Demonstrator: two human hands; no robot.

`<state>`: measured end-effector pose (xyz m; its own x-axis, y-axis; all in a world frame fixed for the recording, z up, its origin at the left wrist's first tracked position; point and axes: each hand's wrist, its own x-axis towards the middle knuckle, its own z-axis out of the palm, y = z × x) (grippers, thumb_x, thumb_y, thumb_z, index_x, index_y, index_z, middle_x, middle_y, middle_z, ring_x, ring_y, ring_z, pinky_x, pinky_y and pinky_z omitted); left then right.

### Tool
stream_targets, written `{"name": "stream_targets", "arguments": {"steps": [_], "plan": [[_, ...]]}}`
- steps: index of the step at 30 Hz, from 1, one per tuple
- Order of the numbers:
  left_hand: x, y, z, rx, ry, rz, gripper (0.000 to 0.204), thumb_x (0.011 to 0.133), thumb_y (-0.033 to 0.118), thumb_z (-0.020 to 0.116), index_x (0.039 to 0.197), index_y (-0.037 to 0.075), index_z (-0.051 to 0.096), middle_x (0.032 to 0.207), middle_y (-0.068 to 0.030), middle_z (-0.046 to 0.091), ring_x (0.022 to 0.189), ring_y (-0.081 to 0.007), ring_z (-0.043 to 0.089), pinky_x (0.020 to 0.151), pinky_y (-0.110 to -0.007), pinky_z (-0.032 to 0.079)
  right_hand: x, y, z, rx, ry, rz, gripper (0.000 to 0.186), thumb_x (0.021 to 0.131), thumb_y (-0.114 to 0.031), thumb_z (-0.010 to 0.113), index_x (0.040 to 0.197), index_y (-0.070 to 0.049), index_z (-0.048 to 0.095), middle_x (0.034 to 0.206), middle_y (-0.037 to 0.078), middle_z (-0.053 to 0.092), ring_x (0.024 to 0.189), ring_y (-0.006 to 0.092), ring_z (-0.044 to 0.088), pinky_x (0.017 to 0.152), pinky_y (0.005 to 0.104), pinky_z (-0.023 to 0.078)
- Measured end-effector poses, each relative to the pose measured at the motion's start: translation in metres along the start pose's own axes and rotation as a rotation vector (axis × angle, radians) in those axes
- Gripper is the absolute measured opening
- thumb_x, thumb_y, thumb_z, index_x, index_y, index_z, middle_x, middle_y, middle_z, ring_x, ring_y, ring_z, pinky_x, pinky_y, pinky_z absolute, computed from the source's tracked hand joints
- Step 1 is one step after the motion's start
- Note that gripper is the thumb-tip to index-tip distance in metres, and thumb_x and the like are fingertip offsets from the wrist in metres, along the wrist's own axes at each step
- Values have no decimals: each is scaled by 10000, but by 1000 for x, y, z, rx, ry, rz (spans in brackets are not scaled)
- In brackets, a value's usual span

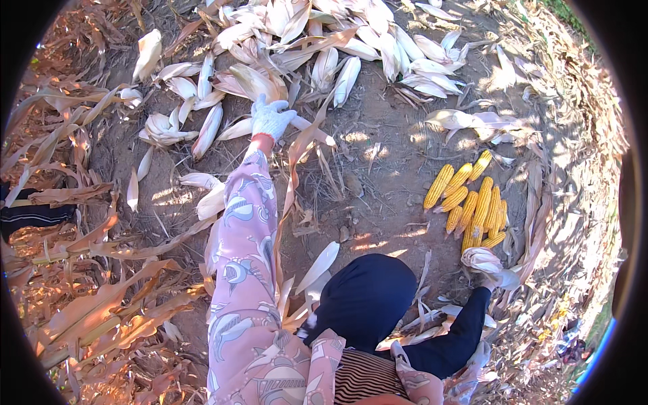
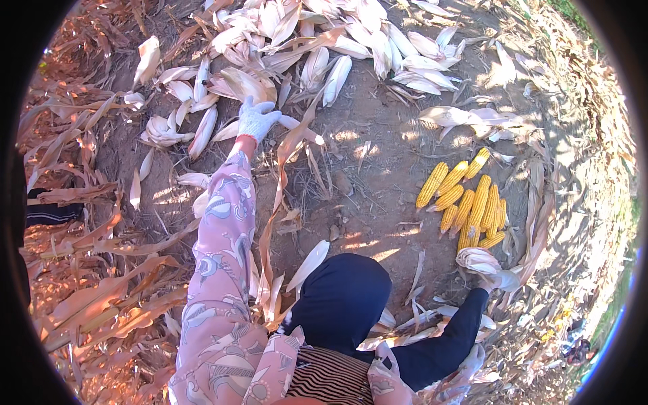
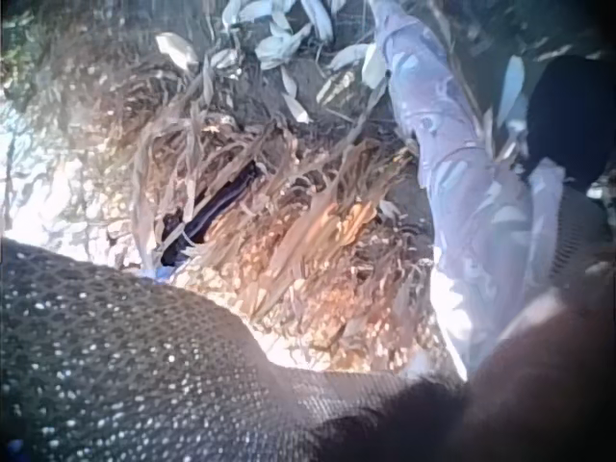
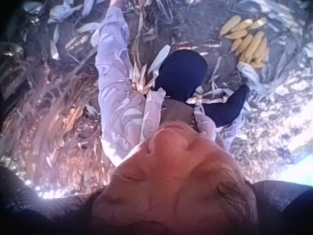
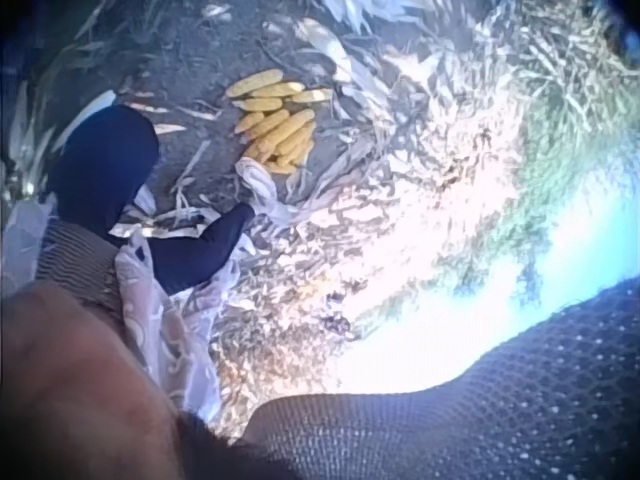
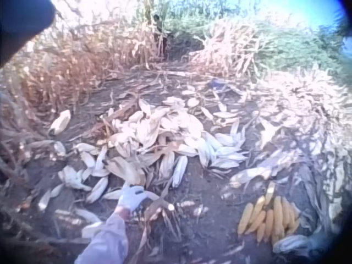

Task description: The person sits on the ground and shucks corn cobs by hand, removing the husks and silk. They place the shucked corn cobs in a pile and discard the husks to the side.

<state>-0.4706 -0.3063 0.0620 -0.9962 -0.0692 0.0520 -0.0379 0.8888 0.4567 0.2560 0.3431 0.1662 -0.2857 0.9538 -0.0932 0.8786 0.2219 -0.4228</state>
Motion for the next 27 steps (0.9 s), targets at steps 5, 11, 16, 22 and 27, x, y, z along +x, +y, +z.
{"name": "stream_targets", "arguments": {"steps": [5,11,16,22,27], "plan": [[17,6,42,-454,-146,-44,698,739,388,719,1275,-33,570,1313,-225,554,1222,-342,521,1067,-390,379,-3,14,0,91,-10,38,308,922,-168,593,1141,45,627,1081,122,661,985,212,600,897,315,460],[-61,42,-55,-1231,-261,-64,472,835,107,651,1272,-49,568,1219,-120,613,1081,-185,588,939,-302,466,-20,-14,3,-1,-30,-94,292,917,-152,600,1137,39,628,1103,120,655,1005,204,606,914,312,463],[-119,124,-126,-1489,-495,65,463,874,158,674,1281,-28,557,1156,-87,623,1061,-166,594,939,-377,496,-48,-108,15,-306,0,-710,200,857,-101,627,1038,-21,658,1099,160,647,1046,310,618,926,376,484],[-195,241,-159,-1453,-930,181,534,913,318,636,1315,-16,521,1201,-95,606,1133,-245,583,992,-449,472,-119,-183,87,52,-574,-522,352,820,-188,709,1145,-64,653,1101,148,667,1027,271,648,909,349,496],[-299,312,-158,-1497,-1187,130,504,946,323,581,1300,-31,523,1272,-147,573,1169,-275,567,1001,-430,469,-150,-201,151,898,-912,11,840,829,-378,727,1480,-84,286,1473,169,387,1334,350,404,1015,460,413]]}}
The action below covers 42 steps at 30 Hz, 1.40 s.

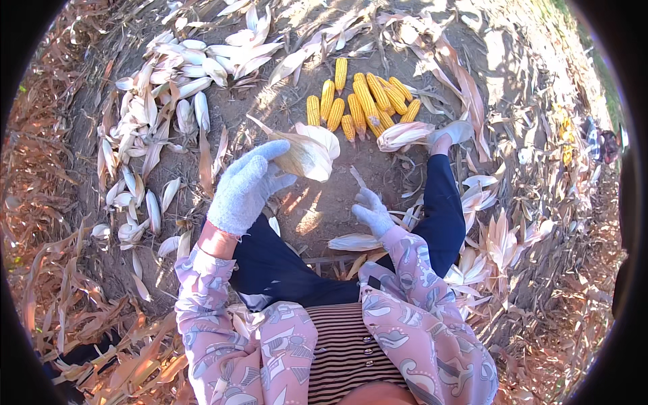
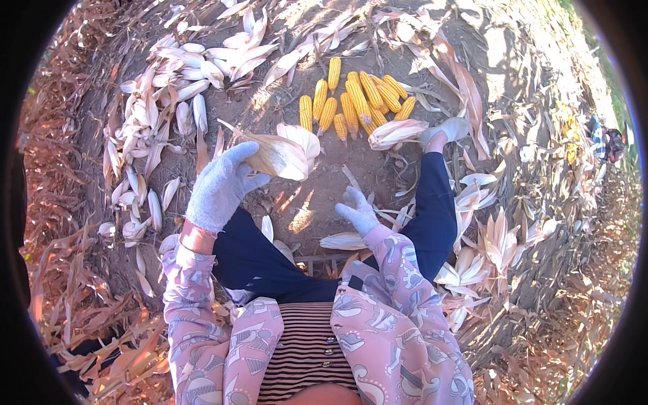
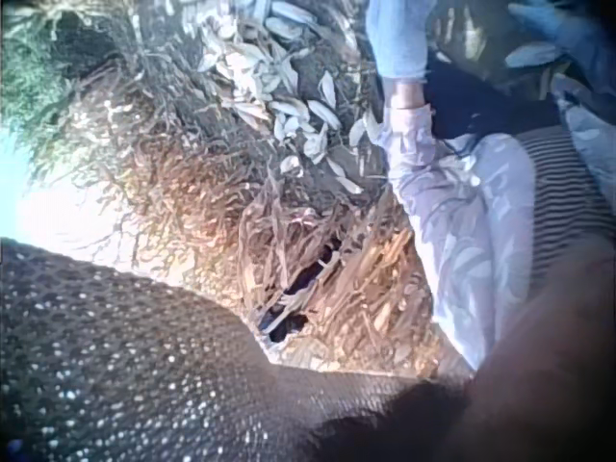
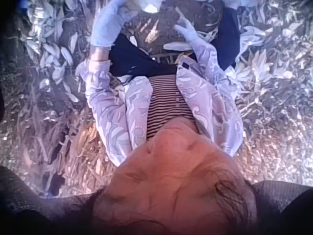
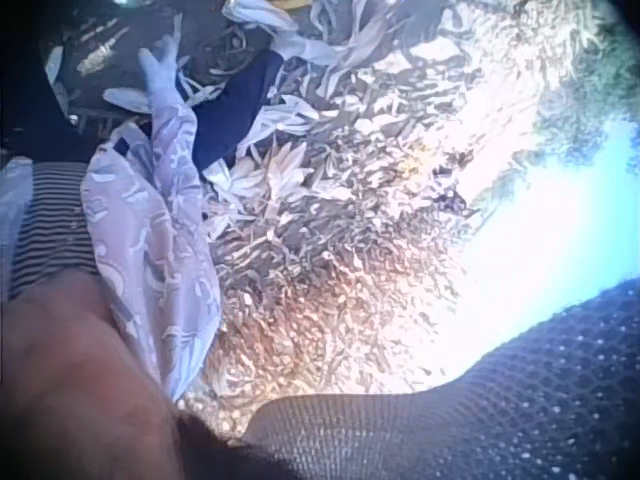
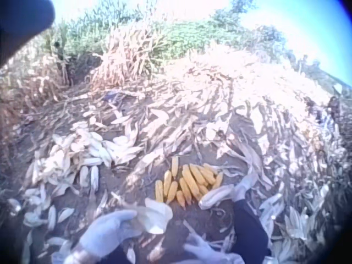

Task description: The person sits on the ground and shucks corn cobs by hand, removing the husks and silk. They place the shucked corn cobs in a pile and discard the husks to the side.

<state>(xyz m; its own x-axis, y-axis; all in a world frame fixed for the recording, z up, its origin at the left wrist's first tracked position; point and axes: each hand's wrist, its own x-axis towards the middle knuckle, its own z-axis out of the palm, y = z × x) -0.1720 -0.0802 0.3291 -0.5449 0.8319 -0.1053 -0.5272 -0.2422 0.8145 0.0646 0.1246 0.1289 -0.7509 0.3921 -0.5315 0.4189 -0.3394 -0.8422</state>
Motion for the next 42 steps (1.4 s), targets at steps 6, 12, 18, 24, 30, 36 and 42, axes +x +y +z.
{"name": "stream_targets", "arguments": {"steps": [6,12,18,24,30,36,42], "plan": [[-26,-123,54,-1,6,-329,284,932,220,597,1052,-34,638,1005,-111,656,944,-205,622,880,-348,504,-5,18,-14,1308,-350,212,677,929,-584,493,1415,-125,389,1393,119,447,1236,316,463,963,493,445],[-35,-207,14,1521,-314,-520,403,811,433,648,990,81,728,1170,-177,627,1143,-306,562,972,-371,451,-2,20,-45,972,75,-87,531,948,-375,578,1351,-46,469,1296,108,566,1135,263,575,980,424,466],[7,-197,-12,1322,382,54,430,816,189,677,1206,34,583,1269,-138,545,1124,-278,572,955,-373,462,-5,31,-42,298,257,-204,567,837,-219,720,1316,-11,499,1211,124,618,1064,212,605,941,336,475],[32,-211,37,819,198,-160,634,839,269,705,1353,-9,457,1279,-167,564,1155,-226,556,979,-347,445,-12,27,-20,-133,223,-169,642,781,-260,762,1314,-10,505,1201,147,626,1084,226,607,930,342,481],[32,-248,35,703,184,-238,291,863,194,681,1082,3,673,966,-55,697,870,-135,632,804,-304,506,-33,18,-13,-322,171,-6,708,755,-303,780,1337,-17,493,1216,155,617,1106,237,597,956,353,464],[23,-285,20,922,119,-227,294,879,168,641,1113,-8,670,982,-92,713,877,-148,648,805,-307,510,-32,18,-13,-258,277,-170,558,816,-311,746,1250,-16,559,1170,128,629,1072,214,599,925,350,468],[17,-291,29,932,200,-176,277,883,169,611,1093,1,677,968,-133,713,889,-177,661,798,-321,510,-9,59,-4,85,386,-160,295,890,-225,690,1107,-29,655,965,13,656,867,94,579,765,258,473]]}}
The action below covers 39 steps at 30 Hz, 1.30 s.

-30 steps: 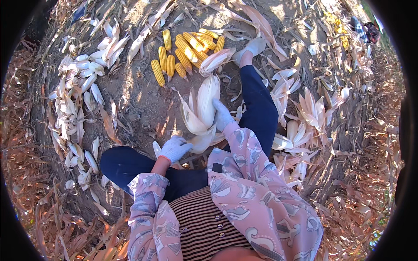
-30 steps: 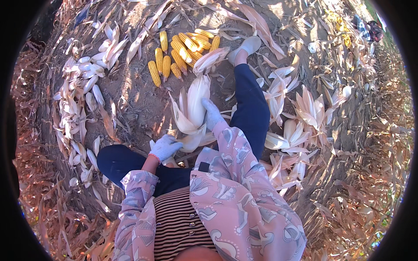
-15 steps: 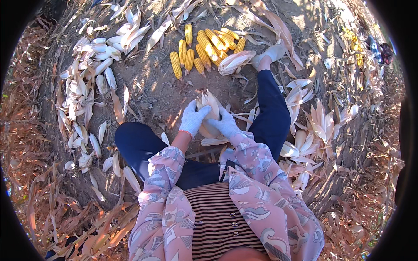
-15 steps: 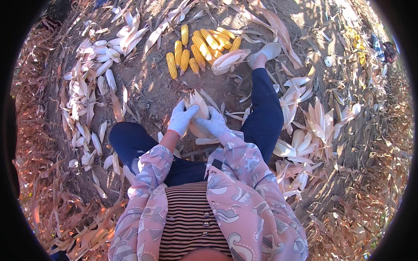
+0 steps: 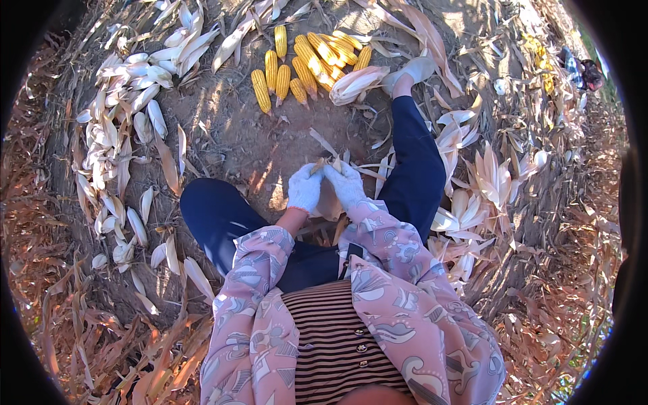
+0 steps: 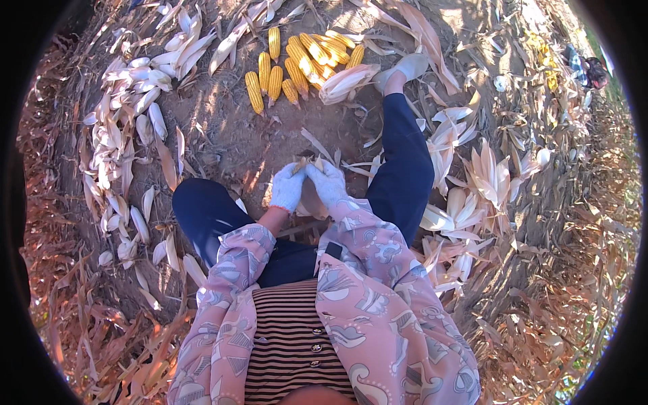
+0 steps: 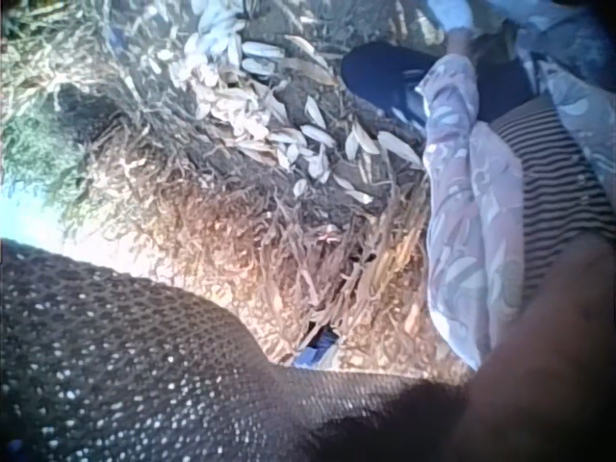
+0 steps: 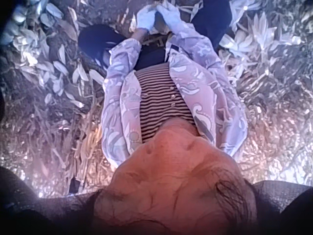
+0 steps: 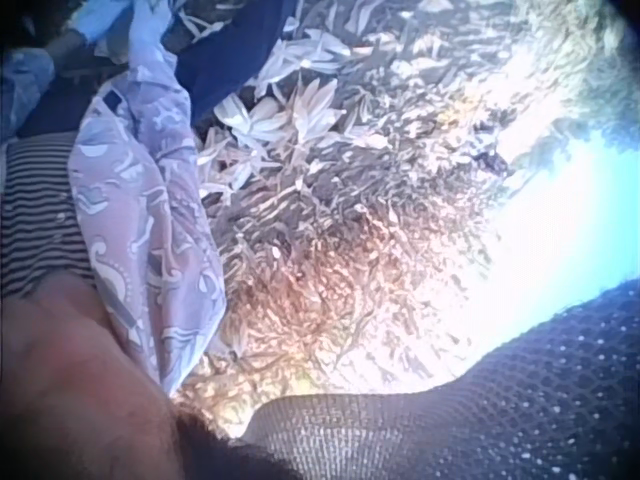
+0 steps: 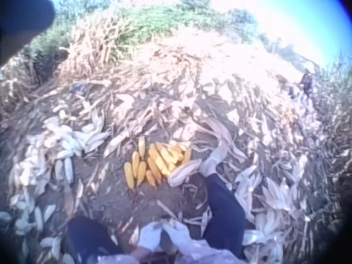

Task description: The person sits on the ground and shucks corn cobs by hand, removing the husks and silk. They place the shucked corn cobs in a pile and discard the husks to the side.

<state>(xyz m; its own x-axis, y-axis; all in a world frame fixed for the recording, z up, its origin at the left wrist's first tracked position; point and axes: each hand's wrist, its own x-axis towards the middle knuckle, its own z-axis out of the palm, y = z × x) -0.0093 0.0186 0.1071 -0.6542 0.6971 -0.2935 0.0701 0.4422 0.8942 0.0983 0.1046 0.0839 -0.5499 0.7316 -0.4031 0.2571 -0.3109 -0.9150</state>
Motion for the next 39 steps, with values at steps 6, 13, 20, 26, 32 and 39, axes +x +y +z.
{"name": "stream_targets", "arguments": {"steps": [6,13,20,26,32,39], "plan": [[-3,-5,1,-8,49,-93,271,882,179,609,1069,-4,679,938,-134,711,871,-189,661,785,-325,508,-7,-13,13,75,24,67,302,889,-234,687,1094,-15,660,933,18,658,852,84,567,755,251,467],[-10,-10,4,51,112,6,279,871,206,572,1067,41,681,999,-228,673,968,-376,648,825,-427,498,-27,-41,16,-269,85,75,361,888,-269,681,1120,3,632,960,43,660,865,102,589,762,260,472],[-9,-8,8,-120,15,-30,268,881,154,639,1087,-14,665,983,-91,693,892,-159,630,820,-288,489,-6,-10,4,393,70,205,224,918,-265,659,1025,-69,648,897,5,635,813,99,584,688,247,467],[-12,-12,14,-303,-76,-106,248,903,129,624,1114,1,646,966,-22,664,878,-104,590,795,-263,482,26,23,-18,437,165,224,215,921,-250,650,1037,-69,646,915,23,644,810,124,595,702,282,482],[-31,30,-22,281,-433,219,244,888,203,613,1065,37,645,963,-127,678,867,-225,649,781,-346,508,64,51,-62,499,445,180,146,935,-175,596,1006,-54,634,892,73,640,771,209,622,715,339,507],[-46,16,-62,1001,-941,129,398,832,352,644,1088,49,630,1049,-211,655,944,-377,634,836,-431,507,65,20,-65,421,381,94,209,934,-207,571,1006,-18,625,940,121,640,848,237,630,775,367,507]]}}
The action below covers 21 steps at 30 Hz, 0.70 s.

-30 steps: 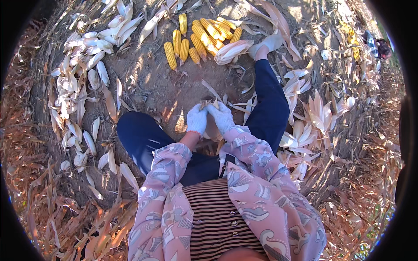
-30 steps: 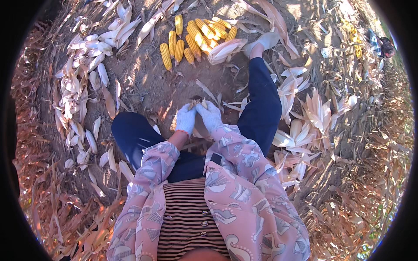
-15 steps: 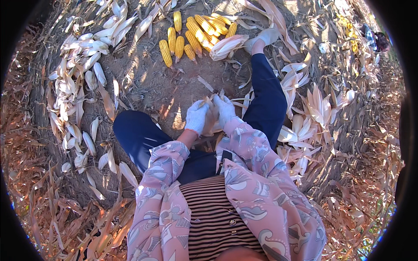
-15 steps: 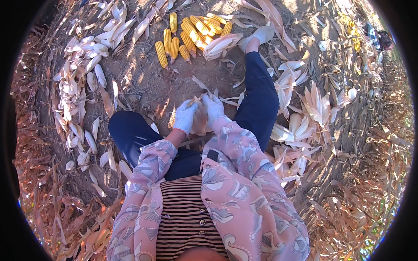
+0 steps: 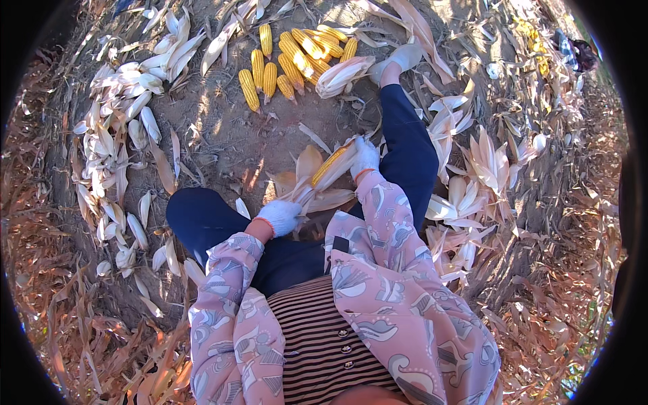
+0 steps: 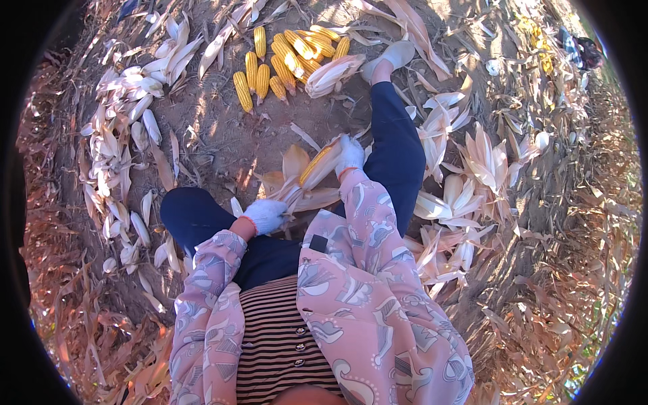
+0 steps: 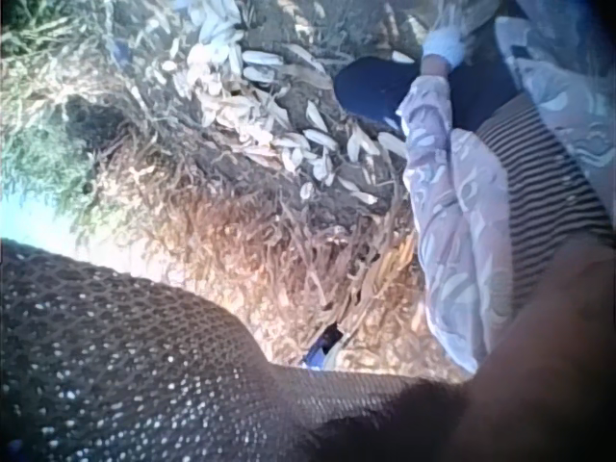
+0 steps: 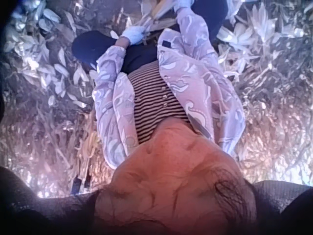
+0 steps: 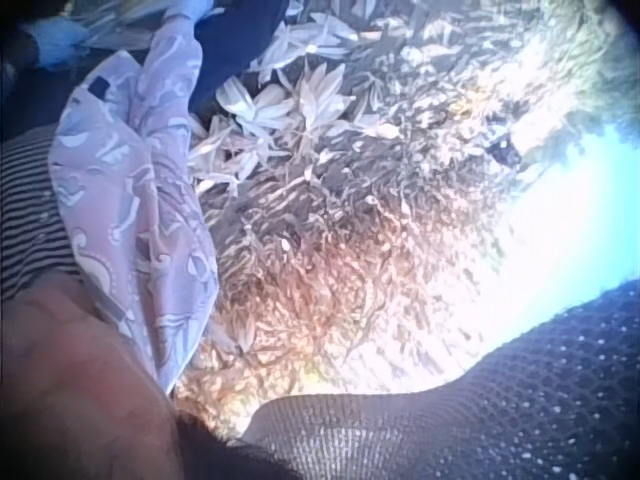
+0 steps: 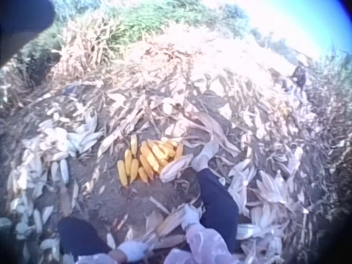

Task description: The person sits on the ground and shucks corn cobs by hand, removing the husks and silk. They place the shucked corn cobs in a pile and discard the husks to the side.

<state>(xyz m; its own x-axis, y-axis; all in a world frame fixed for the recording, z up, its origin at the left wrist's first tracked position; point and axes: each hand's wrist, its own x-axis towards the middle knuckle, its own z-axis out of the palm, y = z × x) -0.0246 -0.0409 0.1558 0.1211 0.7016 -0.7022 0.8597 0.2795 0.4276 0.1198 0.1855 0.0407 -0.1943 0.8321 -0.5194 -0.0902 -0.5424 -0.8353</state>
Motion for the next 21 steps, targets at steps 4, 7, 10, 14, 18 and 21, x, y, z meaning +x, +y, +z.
{"name": "stream_targets", "arguments": {"steps": [4,7,10,14,18,21], "plan": [[3,0,2,-552,-158,83,589,822,380,662,1298,54,543,1206,-182,613,1126,-302,591,983,-369,446,-20,-12,12,201,-52,-11,210,940,-193,583,1029,-9,631,986,89,644,897,203,628,816,334,492],[5,4,-5,-1151,163,265,512,877,239,626,1322,14,510,1217,-105,596,1144,-216,554,1017,-346,420,-26,-22,8,145,-208,-31,213,941,-189,593,1045,-6,628,973,73,649,888,175,623,798,294,484],[23,4,-12,-1266,409,161,357,894,131,593,1229,11,569,1106,-71,626,1033,-161,593,926,-308,479,-48,-43,18,12,-217,-1,190,950,-177,587,1053,-25,633,946,70,654,860,156,614,770,276,478],[48,17,-6,-993,674,64,428,836,177,662,1227,28,574,1119,-113,638,1039,-197,616,899,-312,494,-42,-20,12,-23,-266,-16,189,958,-172,573,1067,-30,632,942,78,664,825,168,631,735,283,499],[56,29,-11,-896,722,-67,588,769,248,729,1281,35,535,1189,-159,629,1097,-245,616,928,-348,488,-59,-15,20,-21,-451,48,180,970,-145,541,1074,-27,628,992,105,665,880,202,641,776,323,521],[55,29,-15,-905,685,-77,621,762,220,739,1310,43,505,1213,-161,616,1103,-247,613,931,-342,488,-67,-14,24,275,-507,223,170,989,-118,495,1075,-21,604,1033,133,657,965,242,634,852,380,526]]}}
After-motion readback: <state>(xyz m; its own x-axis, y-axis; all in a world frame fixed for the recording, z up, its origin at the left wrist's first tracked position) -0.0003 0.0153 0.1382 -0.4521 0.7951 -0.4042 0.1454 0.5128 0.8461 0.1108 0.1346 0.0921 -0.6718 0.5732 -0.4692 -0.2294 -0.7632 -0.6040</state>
